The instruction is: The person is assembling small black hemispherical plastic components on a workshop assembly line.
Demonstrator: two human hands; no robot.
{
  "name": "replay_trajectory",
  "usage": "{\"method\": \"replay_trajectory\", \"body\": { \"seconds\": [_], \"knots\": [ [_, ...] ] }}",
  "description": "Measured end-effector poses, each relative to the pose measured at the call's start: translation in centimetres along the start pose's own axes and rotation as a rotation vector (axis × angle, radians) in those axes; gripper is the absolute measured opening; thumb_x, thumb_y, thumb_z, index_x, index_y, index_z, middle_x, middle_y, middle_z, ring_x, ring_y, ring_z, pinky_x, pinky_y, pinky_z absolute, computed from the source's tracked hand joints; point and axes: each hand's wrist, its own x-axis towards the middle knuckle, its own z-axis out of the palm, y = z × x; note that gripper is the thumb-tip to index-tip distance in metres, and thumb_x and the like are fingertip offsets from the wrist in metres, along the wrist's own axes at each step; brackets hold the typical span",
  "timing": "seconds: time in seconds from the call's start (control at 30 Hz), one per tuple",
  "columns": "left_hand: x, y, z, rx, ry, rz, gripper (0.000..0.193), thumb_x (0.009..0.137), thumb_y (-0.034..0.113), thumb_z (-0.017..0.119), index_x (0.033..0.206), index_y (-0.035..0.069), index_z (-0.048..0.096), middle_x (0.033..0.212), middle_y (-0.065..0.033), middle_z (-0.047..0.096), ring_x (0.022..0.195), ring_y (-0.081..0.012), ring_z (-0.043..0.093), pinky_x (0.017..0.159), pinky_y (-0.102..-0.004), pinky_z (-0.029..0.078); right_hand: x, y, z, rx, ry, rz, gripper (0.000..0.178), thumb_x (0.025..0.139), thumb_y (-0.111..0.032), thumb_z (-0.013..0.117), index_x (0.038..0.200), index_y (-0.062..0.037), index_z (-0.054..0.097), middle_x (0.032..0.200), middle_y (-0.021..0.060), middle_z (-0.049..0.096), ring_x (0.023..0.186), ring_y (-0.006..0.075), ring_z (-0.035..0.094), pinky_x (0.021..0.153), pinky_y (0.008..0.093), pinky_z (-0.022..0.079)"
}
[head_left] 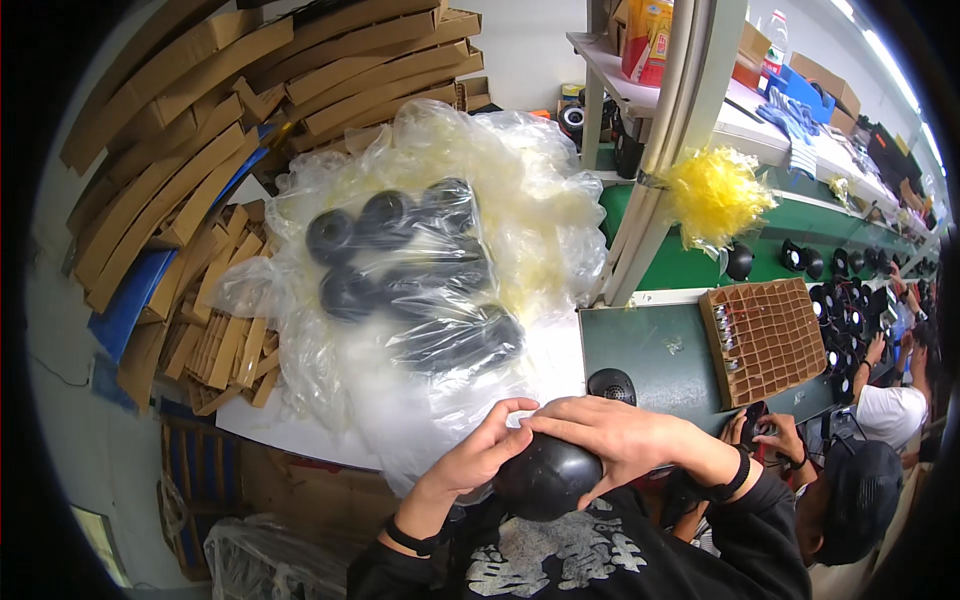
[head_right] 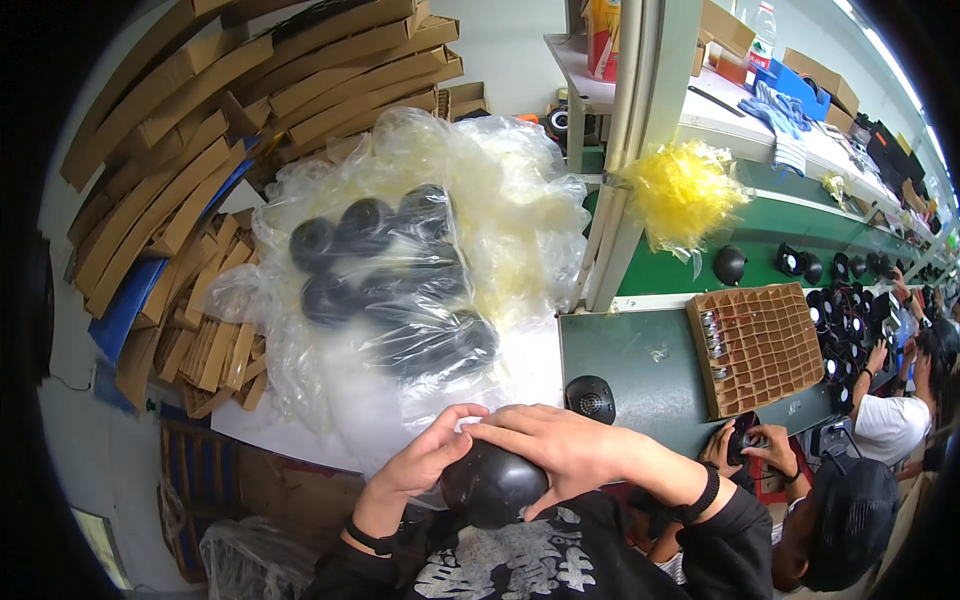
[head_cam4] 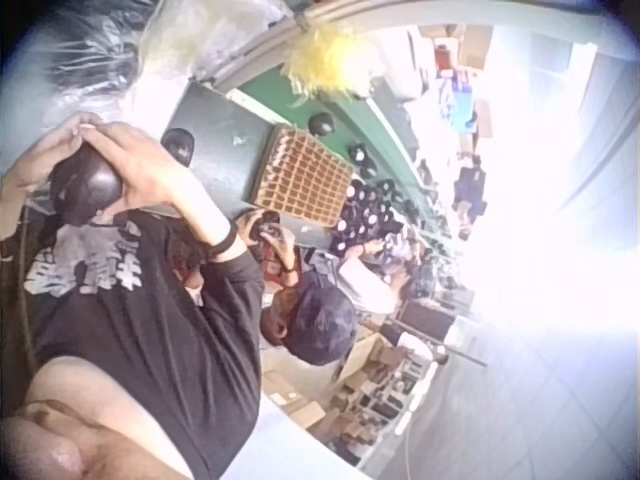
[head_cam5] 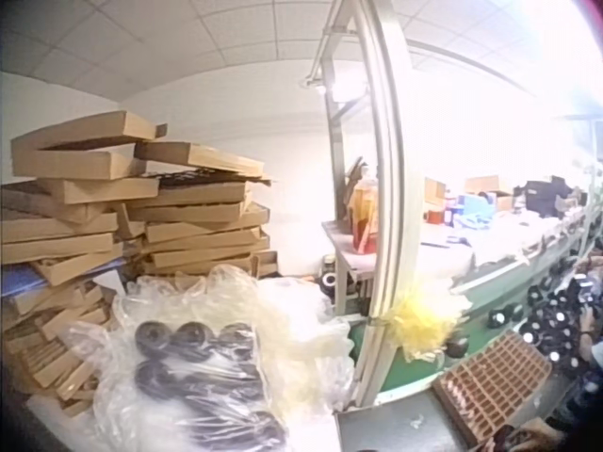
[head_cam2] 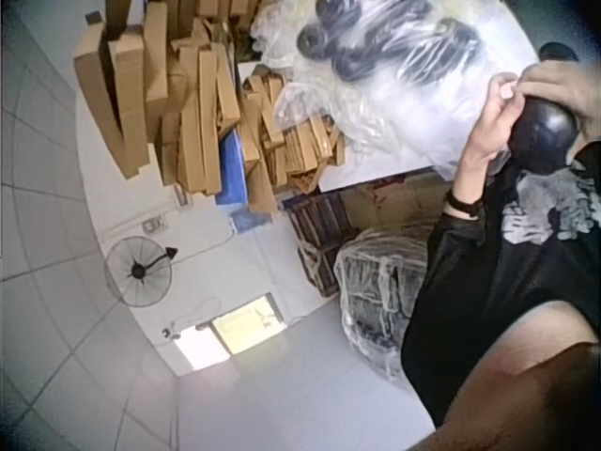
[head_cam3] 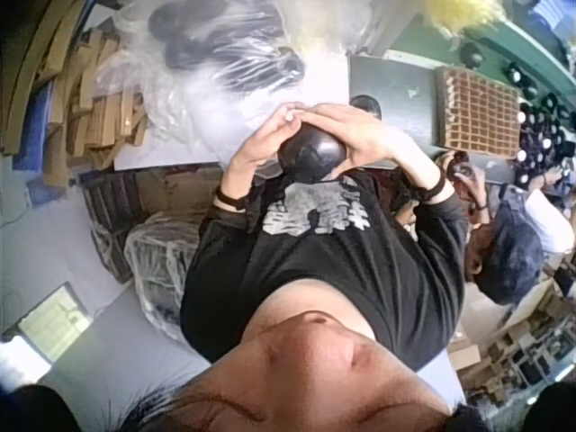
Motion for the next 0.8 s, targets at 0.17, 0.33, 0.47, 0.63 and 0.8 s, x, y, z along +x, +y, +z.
{"method": "replay_trajectory", "body": {
  "seconds": [0.17,0.33,0.47,0.63,0.8],
  "knots": [
    [0.4,-0.7,-0.4,0.282,-0.033,0.112,0.043,0.099,0.032,0.041,0.133,0.006,0.032,0.104,-0.0092,0.058,0.097,-0.0108,0.054,0.083,-0.0254,0.044,-0.6,0.4,1.7,0.08,0.081,-0.003,0.089,0.056,-0.022,0.081,0.131,-0.0037,0.038,0.123,0.019,0.046,0.111,0.0373,0.049,0.093,0.0416,0.043],
    [-0.7,-0.4,-0.4,0.374,0.007,0.202,0.047,0.098,0.036,0.042,0.131,0.003,0.034,0.095,-0.0073,0.06,0.089,-0.0101,0.056,0.079,-0.0261,0.046,-1.2,0.0,2.4,0.189,0.087,0.077,0.086,0.057,-0.019,0.077,0.131,-0.0027,0.037,0.124,0.0198,0.045,0.112,0.0376,0.048,0.096,0.0406,0.041],
    [-4.2,2.2,-5.9,-0.627,0.411,0.066,0.05,0.096,0.041,0.037,0.117,-0.004,0.038,0.05,-0.0016,0.043,0.043,-0.0127,0.041,0.049,-0.0264,0.039,-7.4,4.7,-0.2,0.398,0.65,0.343,0.086,0.061,-0.028,0.075,0.131,0.0012,0.035,0.121,0.0154,0.046,0.117,0.0259,0.046,0.101,0.0367,0.034],
    [-3.8,1.1,-6.5,-0.284,0.095,0.48,0.05,0.096,0.042,0.036,0.109,-0.006,0.04,0.049,-0.0035,0.041,0.046,-0.0128,0.04,0.05,-0.0264,0.034,-6.0,5.5,-0.6,0.949,1.048,0.247,0.09,0.063,-0.035,0.074,0.137,-0.0036,0.033,0.124,0.0168,0.049,0.115,0.0289,0.05,0.1,0.0421,0.039],
    [-0.9,-0.6,-2.8,0.831,0.267,0.495,0.047,0.085,0.046,0.06,0.101,0.002,0.057,0.057,-0.0051,0.051,0.051,-0.0156,0.051,0.052,-0.0267,0.041,-4.8,5.4,1.7,1.198,1.045,0.121,0.087,0.065,-0.033,0.066,0.139,-0.0054,0.03,0.122,0.0194,0.051,0.113,0.0323,0.051,0.1,0.0451,0.041]
  ]
}}
